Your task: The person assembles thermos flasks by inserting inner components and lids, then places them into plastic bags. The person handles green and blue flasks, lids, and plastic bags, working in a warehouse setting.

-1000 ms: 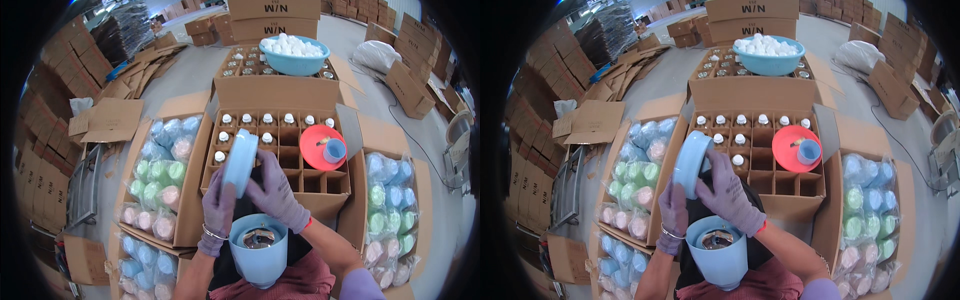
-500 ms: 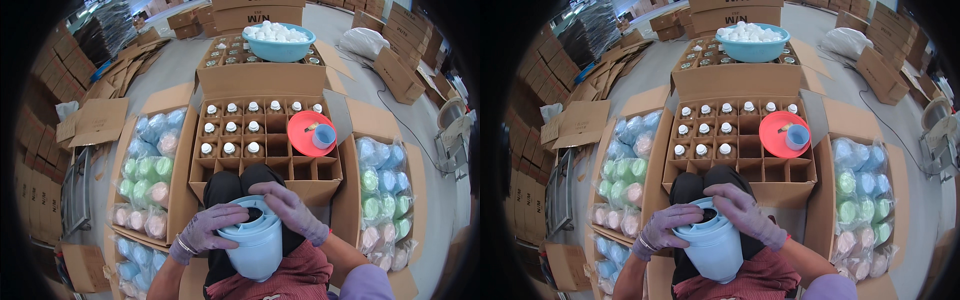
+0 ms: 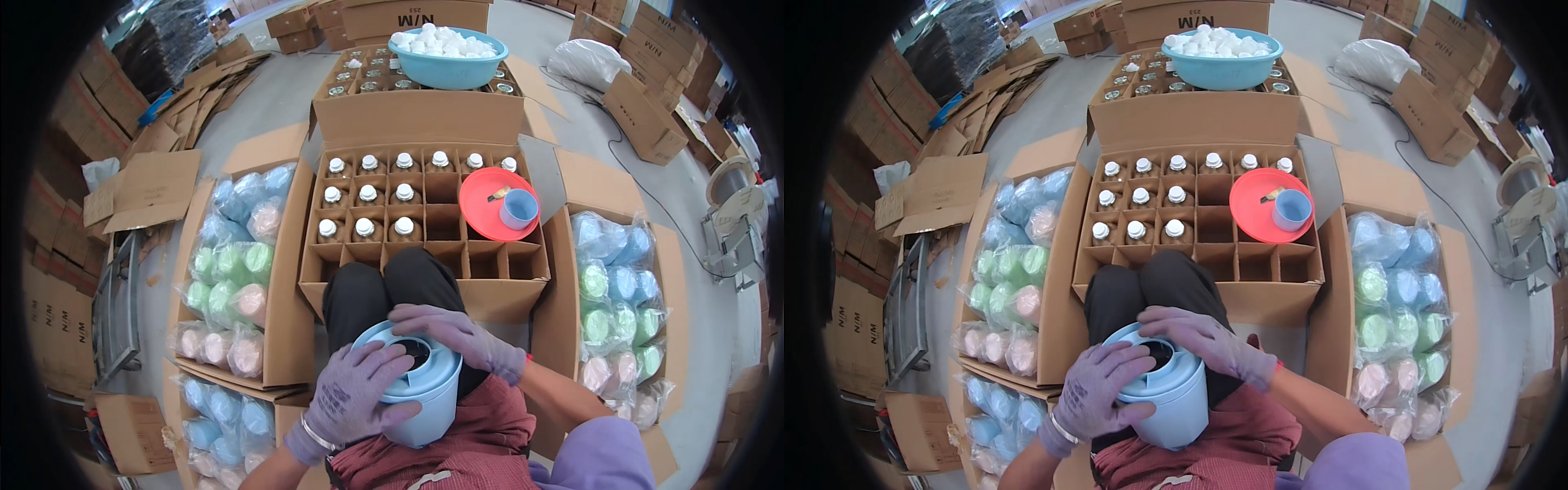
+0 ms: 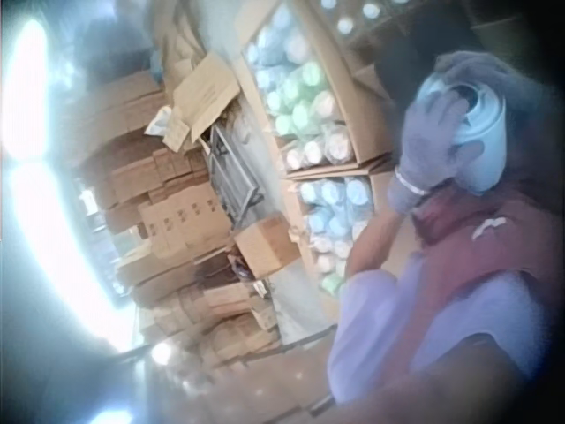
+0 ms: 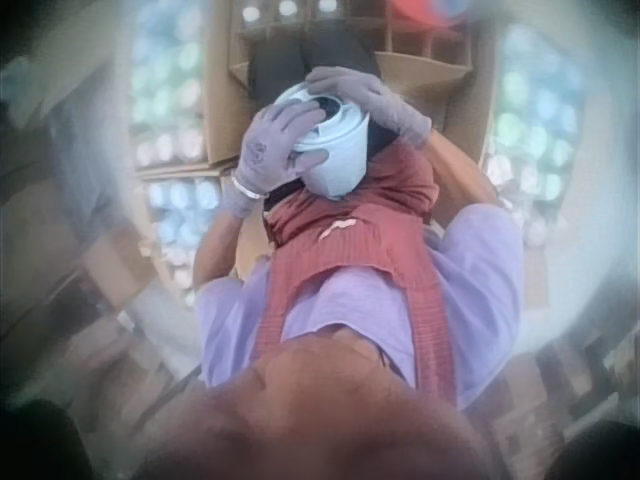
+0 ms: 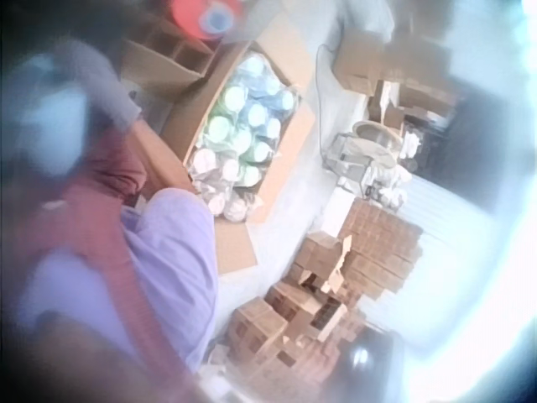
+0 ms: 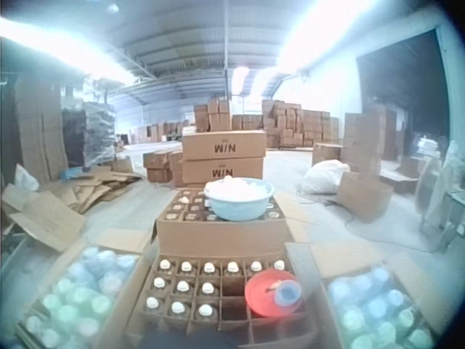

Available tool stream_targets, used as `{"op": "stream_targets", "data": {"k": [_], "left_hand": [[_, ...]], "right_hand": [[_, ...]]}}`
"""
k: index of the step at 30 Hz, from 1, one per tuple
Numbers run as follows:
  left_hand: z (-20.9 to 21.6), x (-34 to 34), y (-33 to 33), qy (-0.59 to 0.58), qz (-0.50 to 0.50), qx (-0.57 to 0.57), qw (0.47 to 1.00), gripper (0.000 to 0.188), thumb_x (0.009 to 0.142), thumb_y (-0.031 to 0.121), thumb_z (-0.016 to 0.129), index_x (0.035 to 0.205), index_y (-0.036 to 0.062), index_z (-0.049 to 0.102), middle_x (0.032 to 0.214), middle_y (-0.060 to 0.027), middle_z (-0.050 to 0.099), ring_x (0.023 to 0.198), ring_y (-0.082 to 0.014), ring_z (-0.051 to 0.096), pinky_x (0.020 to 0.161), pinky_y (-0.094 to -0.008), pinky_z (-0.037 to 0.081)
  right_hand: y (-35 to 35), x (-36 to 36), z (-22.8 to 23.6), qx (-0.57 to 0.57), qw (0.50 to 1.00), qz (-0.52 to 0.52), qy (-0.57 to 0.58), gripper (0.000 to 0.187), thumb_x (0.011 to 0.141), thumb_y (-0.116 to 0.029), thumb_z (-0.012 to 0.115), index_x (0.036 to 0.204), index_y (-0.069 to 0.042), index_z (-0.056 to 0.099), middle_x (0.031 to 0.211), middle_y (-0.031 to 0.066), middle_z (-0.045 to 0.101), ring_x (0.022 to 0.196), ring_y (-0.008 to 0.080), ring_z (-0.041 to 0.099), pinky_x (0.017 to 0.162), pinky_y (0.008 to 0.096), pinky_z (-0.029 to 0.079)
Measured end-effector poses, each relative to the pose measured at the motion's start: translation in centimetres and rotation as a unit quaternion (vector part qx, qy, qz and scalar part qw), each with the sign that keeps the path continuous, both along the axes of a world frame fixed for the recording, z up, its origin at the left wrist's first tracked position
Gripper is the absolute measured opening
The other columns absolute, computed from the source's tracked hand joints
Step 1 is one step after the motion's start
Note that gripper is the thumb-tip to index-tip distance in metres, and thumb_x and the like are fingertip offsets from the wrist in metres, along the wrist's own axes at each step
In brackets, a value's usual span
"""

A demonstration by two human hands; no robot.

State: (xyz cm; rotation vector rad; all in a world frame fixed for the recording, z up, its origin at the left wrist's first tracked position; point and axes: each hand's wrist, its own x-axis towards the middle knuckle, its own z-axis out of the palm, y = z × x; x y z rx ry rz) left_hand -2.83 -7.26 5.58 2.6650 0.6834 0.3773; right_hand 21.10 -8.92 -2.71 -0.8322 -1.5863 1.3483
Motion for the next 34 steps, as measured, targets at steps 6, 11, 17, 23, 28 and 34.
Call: {"op": "stream_targets", "data": {"k": [6,11,17,23,28,34], "left_hand": [[0.9,2.3,-1.3,0.022,0.005,0.014,1.0,0.068,0.08,0.054,0.073,0.128,0.0086,0.06,0.127,-0.0104,0.061,0.12,-0.0293,0.058,0.097,-0.0462,0.044],[-6.6,0.5,-0.4,-0.47,0.185,-0.428,0.749,0.059,0.102,0.026,0.054,0.151,-0.0005,0.035,0.15,-0.0156,0.043,0.14,-0.0291,0.042,0.118,-0.0416,0.034],[-10.2,2.1,-4.4,-0.144,0.181,-0.383,0.894,0.062,0.099,0.024,0.058,0.149,-0.0061,0.037,0.149,-0.0212,0.043,0.143,-0.0307,0.038,0.118,-0.0363,0.03],[-4.1,2.6,-9.6,-0.28,-0.034,-0.307,0.909,0.052,0.077,0.012,0.08,0.123,0.0014,0.056,0.121,-0.0132,0.06,0.12,-0.0268,0.057,0.106,-0.0404,0.042],[-5.9,2.9,-8.4,-0.307,0.105,-0.385,0.864,0.054,0.076,0.011,0.08,0.124,0.0022,0.057,0.125,-0.0144,0.06,0.115,-0.0273,0.06,0.097,-0.0372,0.048],[-10.8,0.6,-1.4,-0.178,0.182,-0.729,0.635,0.063,0.087,0.038,0.077,0.132,-0.0008,0.057,0.122,-0.0102,0.063,0.116,-0.0204,0.06,0.105,-0.0304,0.045]], "right_hand": [[-1.1,1.1,1.5,0.148,0.979,-0.046,-0.134,0.029,0.094,-0.015,0.059,0.121,-0.004,0.062,0.133,0.0129,0.06,0.126,0.0377,0.052,0.11,0.0479,0.041],[-4.7,1.8,8.2,0.233,0.947,0.002,-0.221,0.046,0.086,-0.026,0.071,0.126,-0.005,0.061,0.132,0.0164,0.059,0.123,0.0352,0.054,0.106,0.048,0.041],[-15.0,4.2,8.6,-0.052,0.932,-0.228,-0.278,0.055,0.083,-0.022,0.074,0.132,-0.003,0.059,0.117,0.0174,0.062,0.102,0.0276,0.067,0.086,0.0355,0.053],[-14.3,4.5,4.8,-0.363,0.847,-0.359,-0.149,0.042,0.094,-0.029,0.06,0.127,-0.002,0.062,0.097,0.0156,0.066,0.096,0.02,0.065,0.087,0.0313,0.051],[-14.4,5.5,6.4,-0.355,0.888,-0.293,-0.001,0.03,0.103,-0.021,0.052,0.122,-0.001,0.063,0.102,0.0089,0.066,0.103,0.0129,0.062,0.091,0.0293,0.05],[-12.8,6.2,5.8,0.151,0.968,-0.009,-0.199,0.028,0.093,-0.008,0.062,0.12,-0.012,0.069,0.133,0.0138,0.058,0.116,0.031,0.058,0.103,0.0427,0.044]]}}
